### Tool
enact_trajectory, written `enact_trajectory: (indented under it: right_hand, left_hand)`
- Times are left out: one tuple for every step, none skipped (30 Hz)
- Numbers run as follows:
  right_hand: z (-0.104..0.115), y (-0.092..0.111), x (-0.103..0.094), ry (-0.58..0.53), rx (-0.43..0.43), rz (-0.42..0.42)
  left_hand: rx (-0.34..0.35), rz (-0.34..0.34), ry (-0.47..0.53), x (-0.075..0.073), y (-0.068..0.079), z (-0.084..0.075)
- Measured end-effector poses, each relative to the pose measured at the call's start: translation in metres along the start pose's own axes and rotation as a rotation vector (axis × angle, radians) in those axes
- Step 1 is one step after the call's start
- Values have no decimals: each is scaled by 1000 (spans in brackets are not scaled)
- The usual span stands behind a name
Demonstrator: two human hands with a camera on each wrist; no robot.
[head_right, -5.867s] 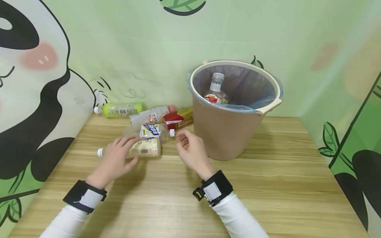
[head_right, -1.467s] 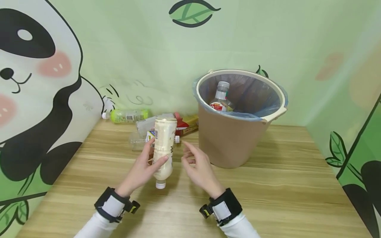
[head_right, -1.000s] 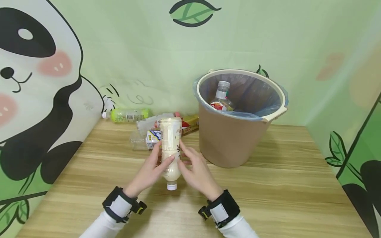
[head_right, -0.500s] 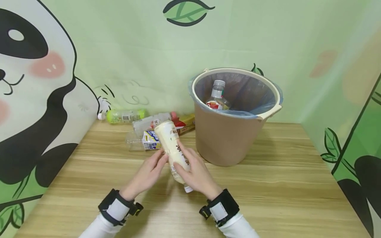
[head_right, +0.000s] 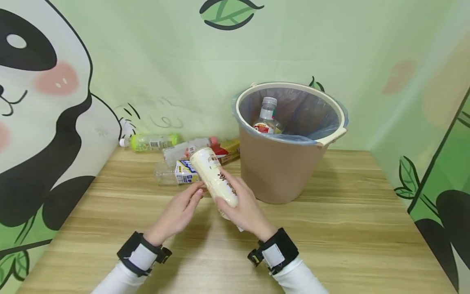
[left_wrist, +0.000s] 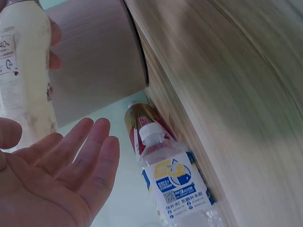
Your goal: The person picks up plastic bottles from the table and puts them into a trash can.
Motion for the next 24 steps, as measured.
enact_trajectory:
  right_hand:
    - [1, -1, -2, 2, 2, -3]
    - [2, -3, -4, 4, 1, -6]
    - [3, -4, -6, 7, -1, -8]
    - [5, -5, -7, 9, -4, -10]
    - [7, -7, -9, 10, -6, -12]
    - [10, -9, -11, 5, -9, -12]
    - [13, -11, -12, -1, -13, -13]
    - [17, -13, -14, -11, -15, -14]
    - [21, -16, -17, -23, -14, -16]
    - [25, -19, -19, -38, -13, -18]
    - [30, -22, -22, -52, -11, -21]
    - [35, -26, -25, -68, -7, -25]
    - [40, -30, -29, -83, -4, -31]
    - [45, -34, -33, -103, -5, -39]
    - [51, -39, -37, -125, -4, -50]
    - [56, -44, -42, -151, -3, -61]
    - [62, -49, -47, -184, 3, -73]
    - [67, -54, -52, -216, 10, -86]
    - [72, -59, -57, -257, 15, -100]
    - [76, -64, -63, -295, 18, -117]
    - [80, -68, -69, -331, 25, -137]
    - [84, -73, -76, -361, 28, -159]
    - [87, -77, -84, -388, 27, -185]
    - [90, -81, -91, -406, 19, -215]
  left_hand:
    - [1, -2, -8, -1, 0, 1]
    - [1, -3, -12, -1, -1, 2]
    - [3, -6, -13, -2, -1, 2]
    - [2, -7, -15, -3, -1, 3]
    - [-1, -7, -13, -3, -1, 4]
    - [-4, -6, -8, -3, -1, 5]
    - [-7, -5, -1, -4, -2, 6]
    - [-9, -6, 5, -4, -2, 6]
    - [-10, -7, 14, -4, -2, 6]
    - [-13, -6, 19, -4, -2, 6]
    - [-12, -9, 26, -5, -2, 6]
    - [-7, -12, 31, -5, -2, 5]
    - [-3, -13, 36, -5, -2, 5]
    - [2, -14, 38, -5, -2, 5]
    - [4, -14, 42, -5, -3, 4]
    - [7, -14, 42, -5, -3, 4]
    - [13, -13, 48, -5, -3, 4]
    - [15, -11, 49, -4, -3, 4]
    - [18, -9, 50, -3, -3, 4]
    - [22, -8, 52, -3, -3, 4]
    - [25, -6, 54, -2, -3, 3]
    - [30, -7, 58, -1, -3, 2]
    - [36, -5, 63, 1, -4, 1]
    - [42, -6, 64, 2, -5, -1]
Point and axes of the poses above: each hand's wrist, its own y-axis away from the middle knuckle, its own x-axis out of the palm, z = x × y, the point moved 10 cm from there along -y, towards the middle knuckle, and after that the axes turned 13 degrees about -z, right-handed, at the moved point
